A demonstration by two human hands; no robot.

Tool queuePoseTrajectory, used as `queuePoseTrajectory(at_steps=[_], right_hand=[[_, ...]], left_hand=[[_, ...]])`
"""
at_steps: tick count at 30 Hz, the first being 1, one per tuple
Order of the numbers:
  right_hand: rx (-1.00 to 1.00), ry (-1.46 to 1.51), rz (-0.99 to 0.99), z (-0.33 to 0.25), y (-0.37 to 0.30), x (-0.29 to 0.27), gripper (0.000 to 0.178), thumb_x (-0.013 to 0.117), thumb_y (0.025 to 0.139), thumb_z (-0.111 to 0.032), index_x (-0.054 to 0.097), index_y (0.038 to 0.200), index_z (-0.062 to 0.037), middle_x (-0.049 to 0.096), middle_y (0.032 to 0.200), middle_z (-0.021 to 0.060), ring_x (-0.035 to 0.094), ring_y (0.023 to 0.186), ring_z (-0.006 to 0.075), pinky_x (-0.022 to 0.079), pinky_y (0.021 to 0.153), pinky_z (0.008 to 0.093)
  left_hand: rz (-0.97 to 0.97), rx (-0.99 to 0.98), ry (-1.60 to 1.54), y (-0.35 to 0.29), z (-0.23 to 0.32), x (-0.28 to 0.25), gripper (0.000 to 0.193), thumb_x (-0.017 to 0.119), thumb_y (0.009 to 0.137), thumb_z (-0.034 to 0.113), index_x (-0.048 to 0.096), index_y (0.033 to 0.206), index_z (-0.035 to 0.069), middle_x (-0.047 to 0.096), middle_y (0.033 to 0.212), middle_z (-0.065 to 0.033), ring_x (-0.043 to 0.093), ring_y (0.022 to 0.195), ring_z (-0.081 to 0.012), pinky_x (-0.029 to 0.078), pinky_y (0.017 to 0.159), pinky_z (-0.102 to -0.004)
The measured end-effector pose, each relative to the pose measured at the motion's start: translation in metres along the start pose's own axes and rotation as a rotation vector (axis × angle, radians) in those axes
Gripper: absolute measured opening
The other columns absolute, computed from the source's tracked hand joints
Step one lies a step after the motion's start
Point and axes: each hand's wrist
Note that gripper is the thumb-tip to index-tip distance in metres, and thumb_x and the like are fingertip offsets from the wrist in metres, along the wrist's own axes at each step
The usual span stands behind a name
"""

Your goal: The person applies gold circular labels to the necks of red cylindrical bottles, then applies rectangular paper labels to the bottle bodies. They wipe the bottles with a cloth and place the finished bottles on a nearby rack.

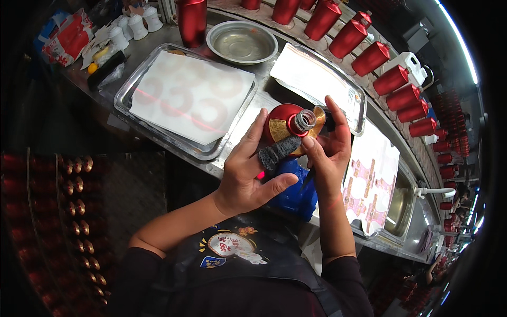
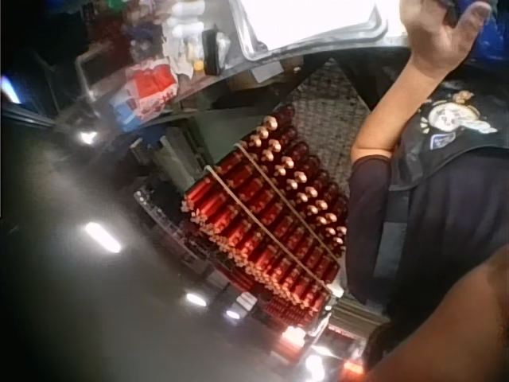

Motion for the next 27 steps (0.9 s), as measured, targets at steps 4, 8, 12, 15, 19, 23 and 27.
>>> queuePoseTrajectory(at_steps=[4,8,12,15,19,23,27], right_hand=[[0.031,-0.079,-0.026,-0.002,0.001,0.001,0.079,0.078,0.086,-0.006,0.035,0.153,-0.0006,0.056,0.131,0.011,0.065,0.11,0.0163,0.057,0.09,0.0273],[0.007,-0.124,0.008,0.0,0.0,0.004,0.079,0.077,0.087,-0.008,0.035,0.153,-0.0008,0.057,0.13,0.0099,0.065,0.107,0.0156,0.057,0.088,0.0263],[-0.023,-0.067,0.017,0.004,-0.001,0.007,0.078,0.076,0.089,-0.008,0.033,0.154,-0.0013,0.059,0.128,0.0104,0.066,0.107,0.0158,0.056,0.088,0.0262],[-0.025,-0.007,0.013,0.005,-0.001,0.009,0.076,0.073,0.091,-0.007,0.032,0.154,-0.0015,0.06,0.127,0.0115,0.065,0.108,0.0165,0.055,0.091,0.0273],[-0.076,0.065,0.015,0.009,-0.001,0.01,0.071,0.068,0.095,-0.007,0.031,0.155,-0.0015,0.061,0.128,0.013,0.064,0.112,0.0178,0.052,0.097,0.0296],[-0.089,0.068,0.026,0.014,0.0,0.01,0.063,0.065,0.097,-0.006,0.035,0.153,0.0001,0.06,0.128,0.0122,0.061,0.114,0.0153,0.05,0.098,0.0284],[-0.086,0.038,0.044,0.018,0.001,0.008,0.055,0.058,0.099,-0.002,0.04,0.151,0.0007,0.06,0.128,0.0106,0.059,0.112,0.0121,0.049,0.096,0.0257]], left_hand=[[0.045,0.019,-0.035,0.0,-0.01,0.0,0.045,0.067,0.097,0.035,0.07,0.116,-0.006,0.055,0.133,-0.0374,0.066,0.112,-0.0439,0.054,0.094,-0.0406],[0.142,0.117,0.066,0.018,-0.019,-0.005,0.035,0.063,0.1,0.026,0.069,0.115,-0.006,0.07,0.106,-0.0304,0.072,0.092,-0.0404,0.057,0.082,-0.0399],[-0.03,-0.014,0.058,0.027,-0.021,-0.017,0.036,0.058,0.101,0.02,0.065,0.122,-0.008,0.069,0.116,-0.026,0.073,0.096,-0.0307,0.055,0.086,-0.0361],[0.111,0.251,0.325,0.023,-0.018,-0.015,0.037,0.066,0.097,0.029,0.072,0.105,-0.006,0.069,0.112,-0.0304,0.072,0.082,-0.0381,0.057,0.074,-0.0401],[0.066,0.268,0.429,0.008,-0.01,-0.01,0.041,0.069,0.093,0.033,0.072,0.099,-0.008,0.066,0.117,-0.0342,0.072,0.081,-0.0394,0.058,0.073,-0.0411],[0.024,0.306,0.512,0.005,-0.003,-0.008,0.037,0.071,0.089,0.035,0.075,0.097,-0.002,0.06,0.122,-0.0398,0.071,0.08,-0.0417,0.058,0.072,-0.0421],[0.006,0.273,0.677,0.008,0.009,0.004,0.034,0.073,0.086,0.036,0.077,0.099,0.004,0.057,0.122,-0.0422,0.07,0.077,-0.0422,0.057,0.07,-0.0437]])
Point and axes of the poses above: each hand's wrist, its own y-axis towards the middle knuckle, its own x-axis out of the palm, z = x × y
